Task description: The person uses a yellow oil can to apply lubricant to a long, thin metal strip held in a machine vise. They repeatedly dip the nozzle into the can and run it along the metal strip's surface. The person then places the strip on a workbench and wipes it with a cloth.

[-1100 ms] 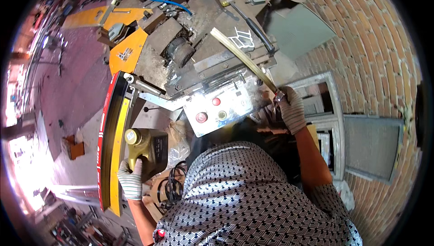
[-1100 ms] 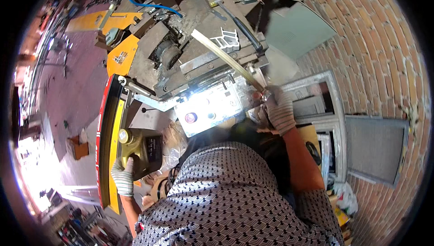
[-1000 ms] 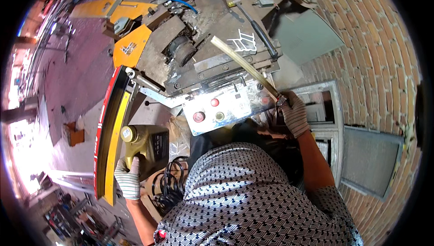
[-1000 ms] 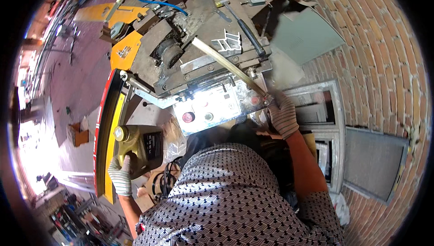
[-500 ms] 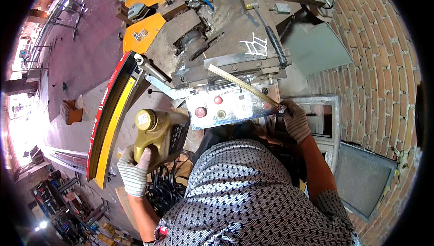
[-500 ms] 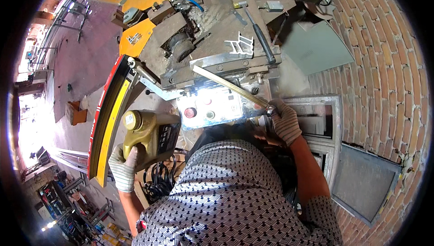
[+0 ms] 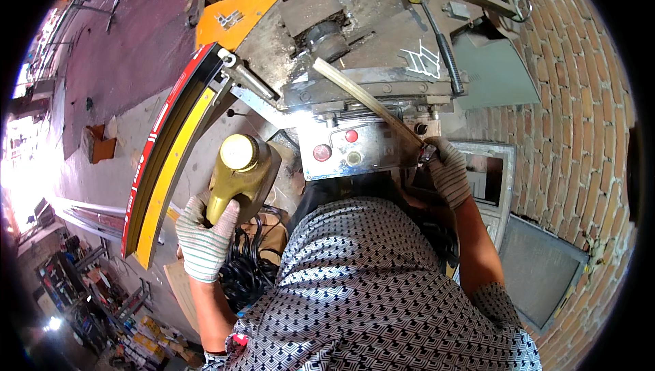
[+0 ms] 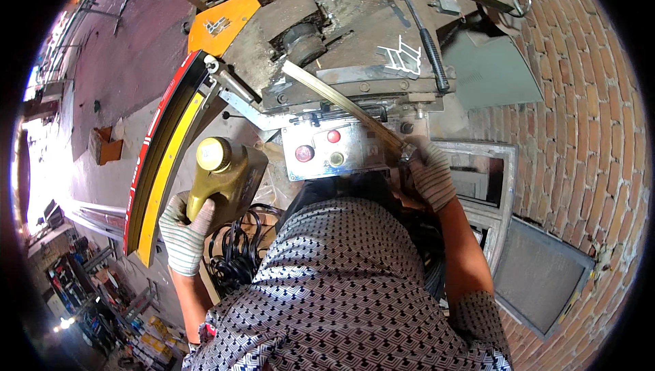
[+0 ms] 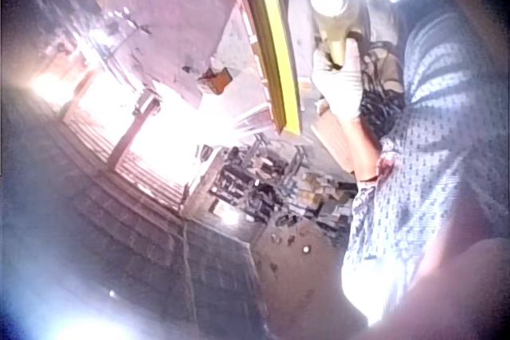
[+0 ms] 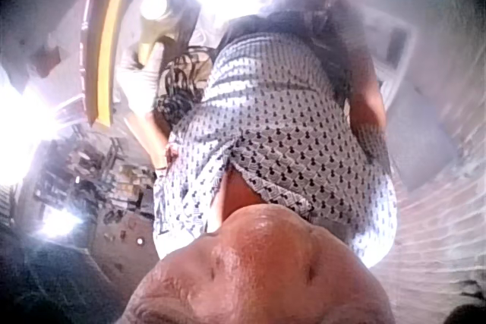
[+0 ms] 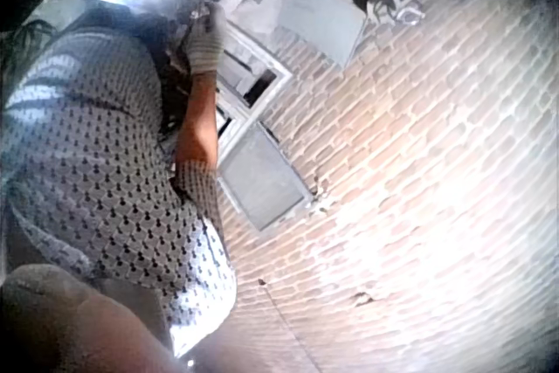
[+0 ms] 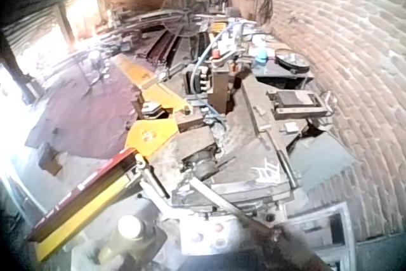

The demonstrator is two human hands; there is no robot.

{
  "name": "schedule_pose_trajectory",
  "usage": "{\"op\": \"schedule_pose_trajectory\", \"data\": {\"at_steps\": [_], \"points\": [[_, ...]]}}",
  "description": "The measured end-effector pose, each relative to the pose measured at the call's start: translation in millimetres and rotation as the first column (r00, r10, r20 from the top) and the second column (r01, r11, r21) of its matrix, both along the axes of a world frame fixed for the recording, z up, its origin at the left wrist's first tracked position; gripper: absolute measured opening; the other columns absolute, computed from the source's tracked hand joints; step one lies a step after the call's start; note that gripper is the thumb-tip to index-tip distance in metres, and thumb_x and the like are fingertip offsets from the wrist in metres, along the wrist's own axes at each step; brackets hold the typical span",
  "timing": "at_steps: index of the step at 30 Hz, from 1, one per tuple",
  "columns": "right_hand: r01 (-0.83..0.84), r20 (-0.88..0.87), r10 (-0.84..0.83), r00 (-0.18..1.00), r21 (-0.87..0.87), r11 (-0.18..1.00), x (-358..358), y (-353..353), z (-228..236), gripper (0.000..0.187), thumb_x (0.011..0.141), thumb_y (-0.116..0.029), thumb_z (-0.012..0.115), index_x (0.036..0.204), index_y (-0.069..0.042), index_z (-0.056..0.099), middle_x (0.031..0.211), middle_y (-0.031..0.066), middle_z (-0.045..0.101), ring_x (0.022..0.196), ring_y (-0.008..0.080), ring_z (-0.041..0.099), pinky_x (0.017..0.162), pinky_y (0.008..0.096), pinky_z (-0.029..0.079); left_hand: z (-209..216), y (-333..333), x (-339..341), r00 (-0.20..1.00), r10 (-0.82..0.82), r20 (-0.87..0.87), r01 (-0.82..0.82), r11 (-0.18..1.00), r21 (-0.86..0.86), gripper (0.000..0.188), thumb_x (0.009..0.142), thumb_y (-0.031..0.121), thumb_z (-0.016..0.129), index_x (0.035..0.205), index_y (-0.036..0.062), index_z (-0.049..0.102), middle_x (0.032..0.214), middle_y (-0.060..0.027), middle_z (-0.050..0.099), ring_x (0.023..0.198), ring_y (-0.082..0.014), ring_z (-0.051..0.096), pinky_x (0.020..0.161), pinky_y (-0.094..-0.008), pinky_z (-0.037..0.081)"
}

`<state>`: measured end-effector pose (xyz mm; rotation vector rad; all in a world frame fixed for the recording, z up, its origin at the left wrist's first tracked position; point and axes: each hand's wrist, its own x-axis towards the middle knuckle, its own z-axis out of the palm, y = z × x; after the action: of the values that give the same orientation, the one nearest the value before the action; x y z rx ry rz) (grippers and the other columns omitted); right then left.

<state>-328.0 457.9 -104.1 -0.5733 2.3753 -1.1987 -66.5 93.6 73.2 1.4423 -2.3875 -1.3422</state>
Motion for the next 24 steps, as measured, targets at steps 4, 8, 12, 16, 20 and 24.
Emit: {"op": "schedule_pose_trajectory", "data": {"at_steps": [4,8,12,16,20,24], "points": [[0.022,0.228,0.029,0.973,-0.217,0.976,-15,-36,20,0.026,0.097,-0.004,0.056,0.122,-0.009,0.062,0.081,0.0039,0.063,0.070,0.0118,0.057,0.062,0.0309,0.051,4,7,-1,0.999,-0.012,0.029,0.016,0.991,-0.135,0.028,0.087,0.017,0.082,0.104,-0.0019,0.070,0.085,-0.0012,0.068,0.075,-0.0060,0.056,0.068,-0.0239,0.049],[-0.168,0.079,0.211,0.974,-0.371,0.913,-31,-108,68,0.024,0.097,-0.004,0.056,0.120,-0.007,0.062,0.083,0.0053,0.066,0.070,0.0102,0.060,0.062,0.0290,0.052,1,23,-9,0.992,0.073,-0.105,-0.083,0.992,-0.096,0.027,0.087,0.017,0.081,0.100,-0.0034,0.071,0.084,-0.0029,0.069,0.074,-0.0071,0.058,0.065,-0.0244,0.050],[-0.497,-0.703,0.344,0.622,-0.015,0.868,-28,-170,99,0.024,0.095,-0.001,0.052,0.117,-0.006,0.061,0.088,0.0110,0.069,0.074,0.0197,0.067,0.068,0.0328,0.056,12,40,-22,0.986,0.138,-0.095,-0.138,0.990,0.008,0.033,0.087,0.019,0.081,0.110,-0.0033,0.072,0.089,-0.0074,0.073,0.079,-0.0079,0.063,0.070,-0.0259,0.053],[-0.363,0.012,0.423,0.906,-0.494,0.790,13,-226,136,0.021,0.096,-0.006,0.055,0.116,-0.005,0.061,0.098,0.0170,0.069,0.088,0.0293,0.069,0.080,0.0394,0.056,0,44,-20,0.993,0.094,-0.066,-0.098,0.994,-0.055,0.034,0.087,0.020,0.082,0.109,-0.0034,0.071,0.089,-0.0051,0.072,0.078,-0.0083,0.061,0.072,-0.0264,0.053],[-0.464,-0.201,0.432,0.879,-0.565,0.682,43,-265,129,0.021,0.096,-0.008,0.058,0.117,-0.003,0.061,0.100,0.0179,0.069,0.095,0.0324,0.070,0.085,0.0392,0.056,3,45,-21,0.999,0.034,0.021,-0.032,0.996,-0.083,0.034,0.086,0.020,0.082,0.108,-0.0037,0.071,0.086,-0.0064,0.072,0.077,-0.0083,0.062,0.071,-0.0270,0.053],[-0.448,-0.163,0.428,0.889,-0.499,0.742,57,-281,127,0.021,0.097,-0.009,0.057,0.117,-0.003,0.061,0.100,0.0209,0.070,0.094,0.0373,0.071,0.083,0.0422,0.056,7,48,-26,0.999,0.019,0.030,-0.016,0.993,-0.116,0.034,0.086,0.020,0.082,0.108,-0.0035,0.071,0.084,-0.0090,0.072,0.076,-0.0091,0.063,0.070,-0.0276,0.053]]}}
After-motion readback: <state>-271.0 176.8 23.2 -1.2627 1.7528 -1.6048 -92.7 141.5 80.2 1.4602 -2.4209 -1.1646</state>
